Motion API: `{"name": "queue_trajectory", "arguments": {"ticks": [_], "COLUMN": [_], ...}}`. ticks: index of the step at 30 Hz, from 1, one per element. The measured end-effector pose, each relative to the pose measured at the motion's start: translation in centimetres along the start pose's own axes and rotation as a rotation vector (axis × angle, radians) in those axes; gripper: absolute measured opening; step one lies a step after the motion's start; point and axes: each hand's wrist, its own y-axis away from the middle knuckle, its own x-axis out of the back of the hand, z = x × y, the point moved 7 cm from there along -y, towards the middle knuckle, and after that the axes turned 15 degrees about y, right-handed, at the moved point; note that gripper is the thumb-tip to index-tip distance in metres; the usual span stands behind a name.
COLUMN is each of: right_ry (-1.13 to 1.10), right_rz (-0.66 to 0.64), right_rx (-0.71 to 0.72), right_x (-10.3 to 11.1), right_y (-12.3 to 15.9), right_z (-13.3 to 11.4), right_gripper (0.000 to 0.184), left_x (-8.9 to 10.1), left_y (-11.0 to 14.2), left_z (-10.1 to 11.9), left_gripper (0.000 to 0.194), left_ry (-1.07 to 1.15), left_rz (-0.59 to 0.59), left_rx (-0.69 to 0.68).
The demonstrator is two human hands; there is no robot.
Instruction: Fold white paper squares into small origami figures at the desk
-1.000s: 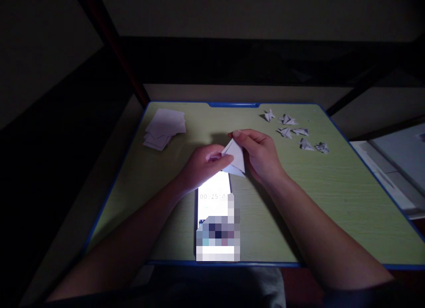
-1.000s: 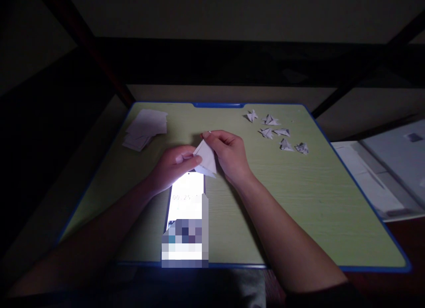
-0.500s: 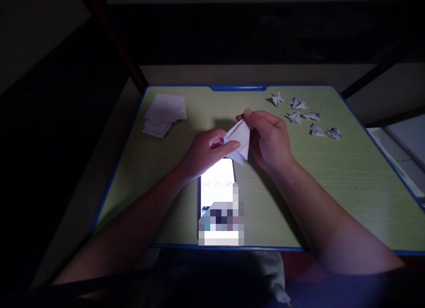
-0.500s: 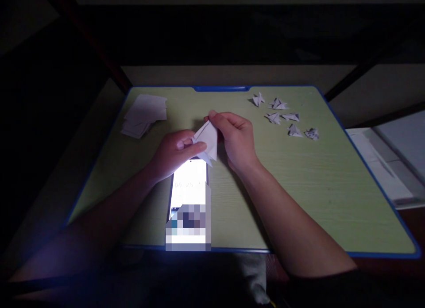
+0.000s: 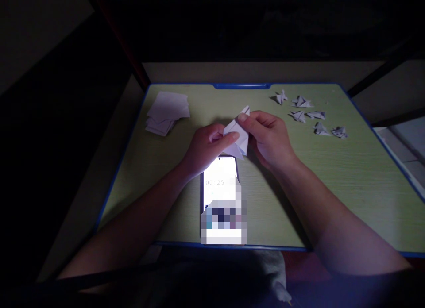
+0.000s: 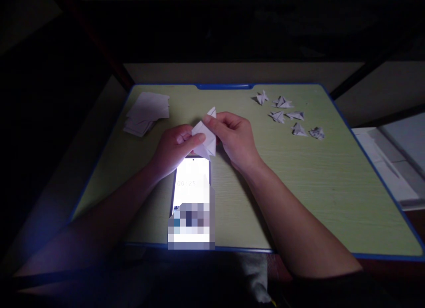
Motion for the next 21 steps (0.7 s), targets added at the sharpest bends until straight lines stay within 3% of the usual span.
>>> {"name": "queue_trajectory", "arguments": {"ticks": [7, 15, 21], "right_ry": [0.044, 0.053, 0.065], "right_rz": [-0.003, 0.000, 0.004], "right_rx": [0.026, 0.022, 0.011], "right_x": [0.13, 0.07, 0.07], "right_y": [-0.04, -0.02, -0.06], "right_z": [-0.06, -0.17, 0.03], "right_gripper": [0.027, 0.031, 0.035], "left_x": [0.04, -0.01, -0.16], "left_y": [-0.04, -0.01, 0.11], "left_z": [0.15, -0.69, -0.50], "left_gripper": [0.030, 0.024, 0.028], "left_ry": [0.015, 0.141, 0.090], "left_rz": [0.010, 0.047, 0.019], "left_rx": [-0.030, 0.071, 0.077]}}
